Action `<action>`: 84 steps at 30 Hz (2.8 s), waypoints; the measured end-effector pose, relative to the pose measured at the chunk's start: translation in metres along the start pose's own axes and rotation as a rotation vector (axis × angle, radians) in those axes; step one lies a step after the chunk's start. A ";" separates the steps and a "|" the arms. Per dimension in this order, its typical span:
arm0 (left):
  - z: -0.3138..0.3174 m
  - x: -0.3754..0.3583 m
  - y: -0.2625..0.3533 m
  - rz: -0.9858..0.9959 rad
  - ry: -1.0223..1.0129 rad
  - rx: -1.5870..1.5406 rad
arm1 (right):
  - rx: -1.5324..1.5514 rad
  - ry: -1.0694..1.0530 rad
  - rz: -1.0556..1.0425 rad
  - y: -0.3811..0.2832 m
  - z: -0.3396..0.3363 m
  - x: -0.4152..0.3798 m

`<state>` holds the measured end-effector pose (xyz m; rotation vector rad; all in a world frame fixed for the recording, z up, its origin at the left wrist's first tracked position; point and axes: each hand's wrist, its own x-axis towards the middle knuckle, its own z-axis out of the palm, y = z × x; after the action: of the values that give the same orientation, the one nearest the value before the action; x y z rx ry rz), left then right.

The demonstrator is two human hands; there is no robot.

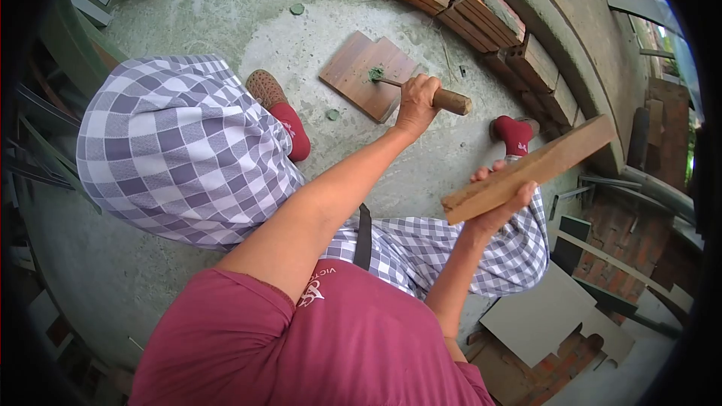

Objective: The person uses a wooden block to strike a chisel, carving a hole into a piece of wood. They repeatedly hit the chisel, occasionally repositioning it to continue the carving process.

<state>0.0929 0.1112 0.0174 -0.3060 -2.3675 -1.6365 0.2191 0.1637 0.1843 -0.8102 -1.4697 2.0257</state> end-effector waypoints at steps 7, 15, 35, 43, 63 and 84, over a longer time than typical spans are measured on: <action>-0.011 0.000 -0.006 -0.006 -0.014 0.010 | -0.183 -0.192 0.279 0.032 0.006 -0.018; -0.006 -0.001 -0.006 0.027 -0.010 0.038 | -0.045 0.039 0.008 0.024 0.001 -0.004; -0.017 0.009 -0.022 -0.009 0.007 0.060 | -0.049 -0.168 0.379 0.044 0.014 -0.026; -0.012 0.008 -0.021 0.024 0.017 0.104 | -0.043 0.082 -0.015 0.024 0.026 -0.014; -0.028 0.014 -0.041 0.006 0.053 0.184 | -0.168 -0.286 0.471 0.050 0.022 -0.024; -0.107 0.094 -0.087 -0.419 0.546 -0.711 | -0.155 -0.195 0.403 0.047 -0.013 -0.009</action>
<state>-0.0144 -0.0166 0.0064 0.4987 -1.4522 -2.3352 0.2319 0.1524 0.1381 -1.0694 -1.6972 2.3612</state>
